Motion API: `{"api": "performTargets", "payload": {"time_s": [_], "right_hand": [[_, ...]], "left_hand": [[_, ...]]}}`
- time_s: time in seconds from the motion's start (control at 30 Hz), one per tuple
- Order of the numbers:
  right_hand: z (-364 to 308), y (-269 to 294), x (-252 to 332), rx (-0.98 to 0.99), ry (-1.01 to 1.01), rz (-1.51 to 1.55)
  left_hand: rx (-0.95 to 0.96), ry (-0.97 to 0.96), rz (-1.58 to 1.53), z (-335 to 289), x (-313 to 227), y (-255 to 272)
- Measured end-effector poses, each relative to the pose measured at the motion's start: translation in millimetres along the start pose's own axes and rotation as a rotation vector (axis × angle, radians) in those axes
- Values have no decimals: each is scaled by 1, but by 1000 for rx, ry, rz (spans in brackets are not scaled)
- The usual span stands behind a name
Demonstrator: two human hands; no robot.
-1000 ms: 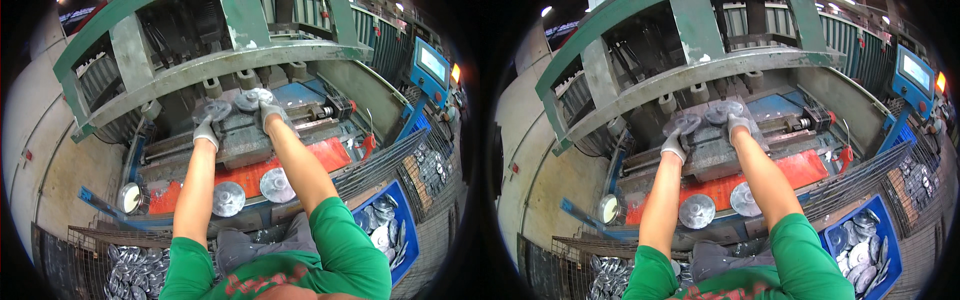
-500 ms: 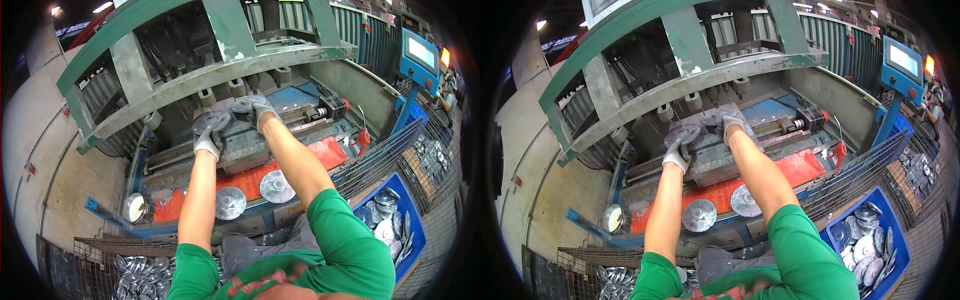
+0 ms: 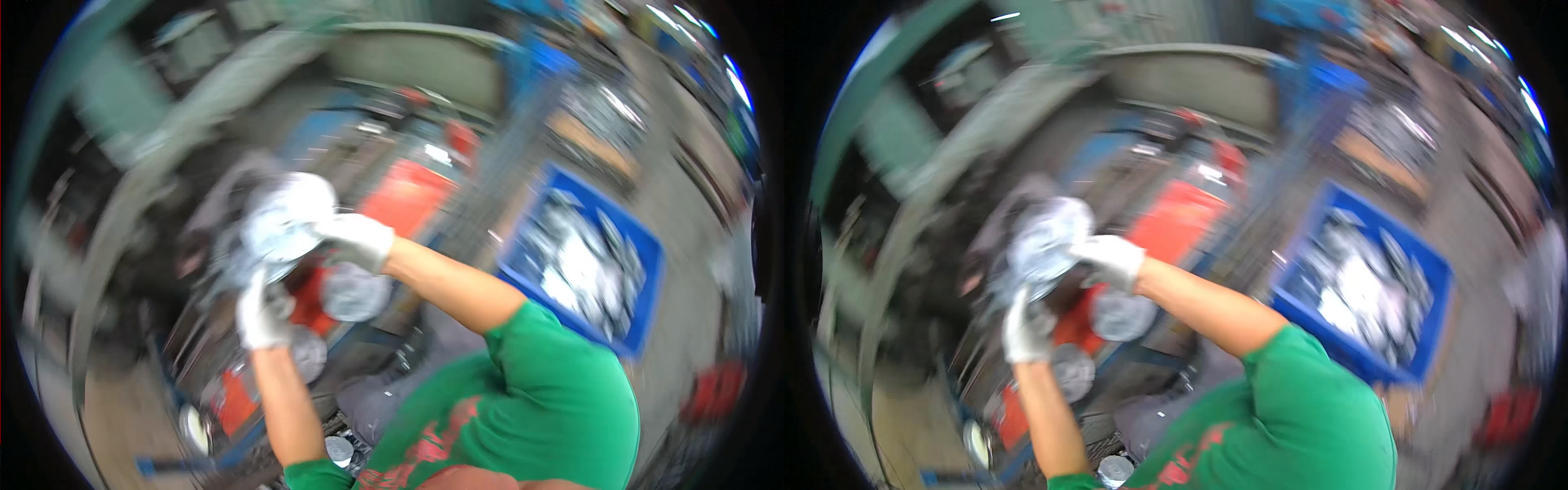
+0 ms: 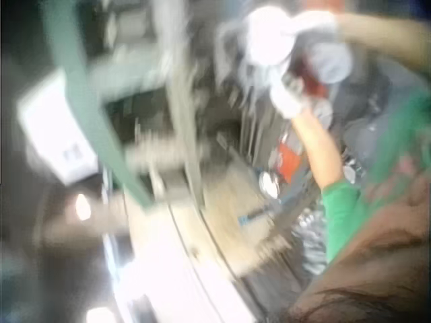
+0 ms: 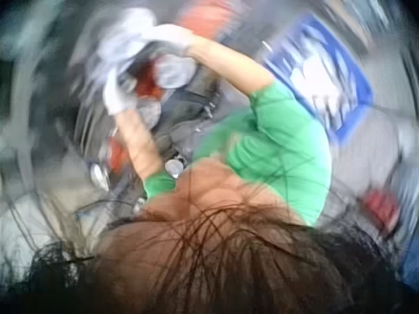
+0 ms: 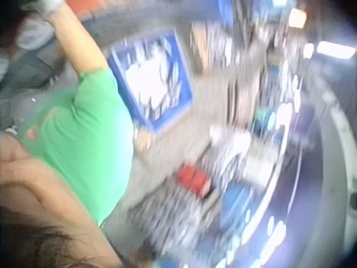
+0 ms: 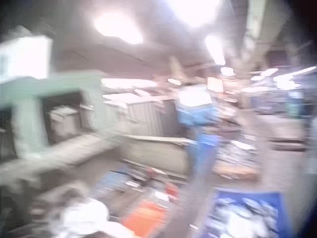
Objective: The person operates a press machine to process metal discs.
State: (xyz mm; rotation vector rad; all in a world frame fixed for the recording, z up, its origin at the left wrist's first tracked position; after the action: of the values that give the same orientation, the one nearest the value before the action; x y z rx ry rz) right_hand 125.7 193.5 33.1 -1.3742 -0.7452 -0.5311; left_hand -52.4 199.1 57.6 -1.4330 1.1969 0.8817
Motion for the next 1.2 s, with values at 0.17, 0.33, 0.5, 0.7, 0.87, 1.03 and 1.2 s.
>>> {"api": "performTargets", "payload": {"time_s": [0.17, 0.33, 0.5, 0.7, 0.87, 1.03, 1.2], "right_hand": [[-136, 50, 29, -104, 102, 147], [-289, 188, 58, -648, 300, 144], [-377, 259, 83, -1068, 543, 106], [-281, 199, -43, -840, -46, -241], [-128, 102, -134, -587, -405, -164], [-91, 87, -143, -528, -335, -23], [-109, 33, -82, -373, -125, -73]], "left_hand": [[504, 46, 294, -85, 79, -94], [997, 310, 547, -130, 191, -200], [990, 369, 488, -137, 191, -112], [271, 565, 86, -124, 213, 44], [-216, 350, -339, -106, 201, 164], [-329, 358, -315, -84, 192, 160], [-300, 201, -387, -103, 151, 150]]}}
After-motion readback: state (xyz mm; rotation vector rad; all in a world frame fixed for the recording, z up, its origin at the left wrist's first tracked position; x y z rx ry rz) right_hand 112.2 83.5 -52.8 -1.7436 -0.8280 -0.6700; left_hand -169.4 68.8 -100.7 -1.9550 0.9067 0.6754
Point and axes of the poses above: each hand's wrist, its own z-axis towards the middle knuckle, its own y-axis out of the back of the hand, x = y × z, the point moved 10 cm from there along z, towards the middle knuckle, and after that the axes turned 5 degrees about z, right-handed, at the moved point
